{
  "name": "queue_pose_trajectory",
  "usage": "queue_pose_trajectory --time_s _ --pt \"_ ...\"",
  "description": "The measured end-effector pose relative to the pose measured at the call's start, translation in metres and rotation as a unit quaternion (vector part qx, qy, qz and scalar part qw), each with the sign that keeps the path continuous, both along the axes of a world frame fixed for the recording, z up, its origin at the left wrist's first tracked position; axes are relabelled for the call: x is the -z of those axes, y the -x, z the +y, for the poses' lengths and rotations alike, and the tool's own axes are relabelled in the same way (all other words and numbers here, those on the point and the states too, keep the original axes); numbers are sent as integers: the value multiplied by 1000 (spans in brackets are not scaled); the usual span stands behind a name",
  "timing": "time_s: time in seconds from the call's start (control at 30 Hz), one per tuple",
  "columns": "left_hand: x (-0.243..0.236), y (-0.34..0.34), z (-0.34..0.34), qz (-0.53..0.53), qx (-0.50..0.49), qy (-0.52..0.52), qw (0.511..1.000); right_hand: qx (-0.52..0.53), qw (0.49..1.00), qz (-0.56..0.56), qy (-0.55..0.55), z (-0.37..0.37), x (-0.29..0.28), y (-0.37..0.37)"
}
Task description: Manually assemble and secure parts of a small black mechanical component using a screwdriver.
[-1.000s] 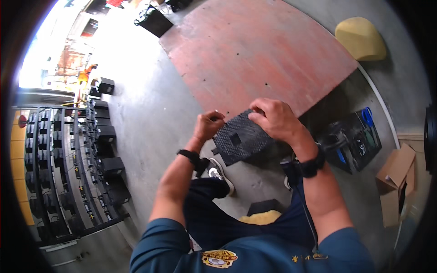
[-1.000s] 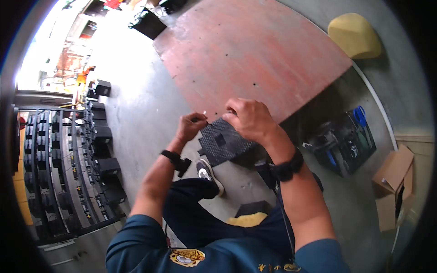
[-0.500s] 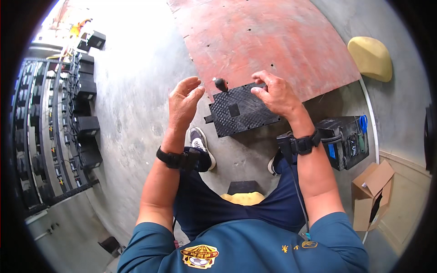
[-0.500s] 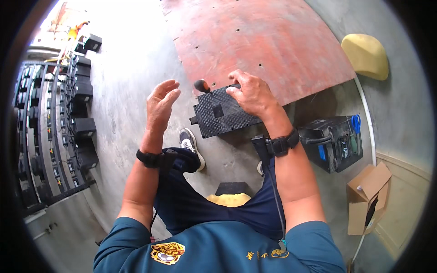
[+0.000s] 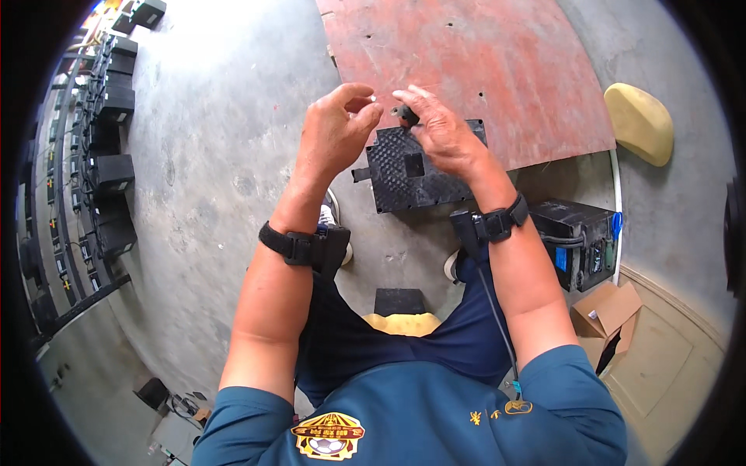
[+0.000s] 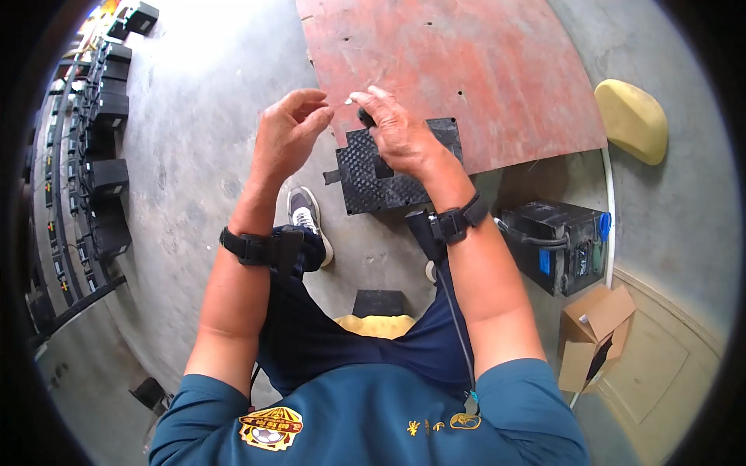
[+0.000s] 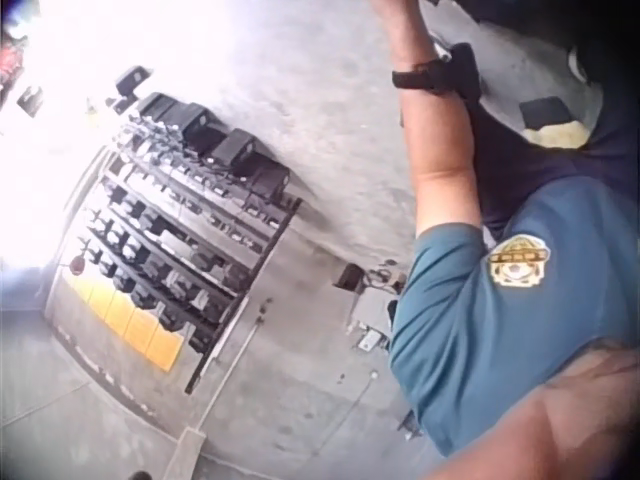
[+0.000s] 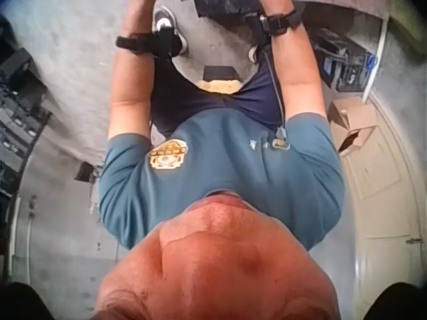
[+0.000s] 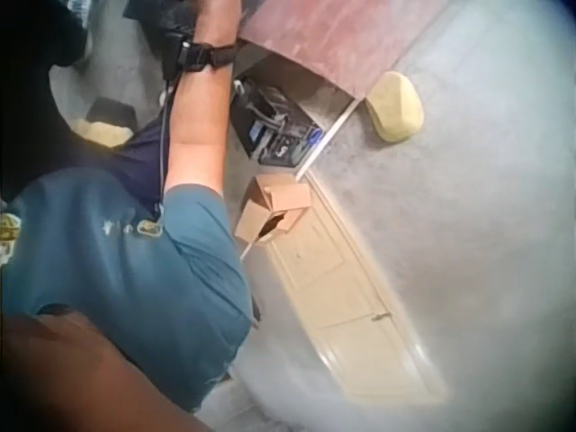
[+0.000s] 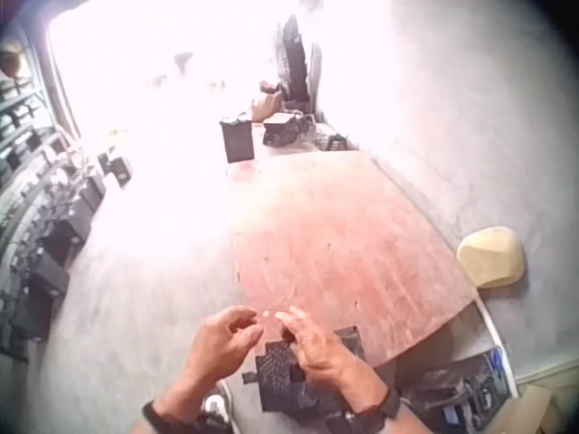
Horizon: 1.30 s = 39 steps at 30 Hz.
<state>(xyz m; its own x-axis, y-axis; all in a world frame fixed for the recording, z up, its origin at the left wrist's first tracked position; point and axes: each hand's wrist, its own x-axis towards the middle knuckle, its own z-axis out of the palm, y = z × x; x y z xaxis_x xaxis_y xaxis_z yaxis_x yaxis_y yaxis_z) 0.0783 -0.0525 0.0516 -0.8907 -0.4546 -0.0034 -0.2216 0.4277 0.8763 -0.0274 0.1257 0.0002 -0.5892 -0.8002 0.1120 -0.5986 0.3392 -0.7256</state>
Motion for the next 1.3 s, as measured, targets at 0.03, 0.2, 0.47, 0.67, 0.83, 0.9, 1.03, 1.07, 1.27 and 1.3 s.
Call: queue_pose_trajectory --time_s 0.03,0.2,0.47,0.67,0.83,0.9,1.03,1.07,1.27,1.3 --pt "-2 0 -2 3 2 1 1000 -11 1000 4 13 -1 1 0" --pt "-4 0 -9 24 -10 -11 1000 -10 999 -29 -18 -5 -1 3" --pt "-2 0 -15 64 -6 -15 998 37 998 -5 -44 -8 -8 -1" --pt "-4 0 -16 80 -18 6 997 63 997 5 -47 -10 -9 -3" --pt "-4 0 -15 77 -20 6 997 73 996 -2 -57 -11 -12 -5" --pt "-5 0 -17 82 -20 6 996 71 996 0 -56 -12 -13 -5" --pt "-5 -2 -17 63 -31 -4 998 80 996 -1 -44 -11 -8 -6" --pt "-5 -1 -17 67 -26 14 997 84 996 -6 -8 -11 -5 -6" --pt "-8 -2 -15 70 -23 -7 997 108 988 -91 -58 -19 -8 -8" --pt "-8 -1 -14 79 -21 -4 997 89 993 -80 -23 -19 -16 -7"
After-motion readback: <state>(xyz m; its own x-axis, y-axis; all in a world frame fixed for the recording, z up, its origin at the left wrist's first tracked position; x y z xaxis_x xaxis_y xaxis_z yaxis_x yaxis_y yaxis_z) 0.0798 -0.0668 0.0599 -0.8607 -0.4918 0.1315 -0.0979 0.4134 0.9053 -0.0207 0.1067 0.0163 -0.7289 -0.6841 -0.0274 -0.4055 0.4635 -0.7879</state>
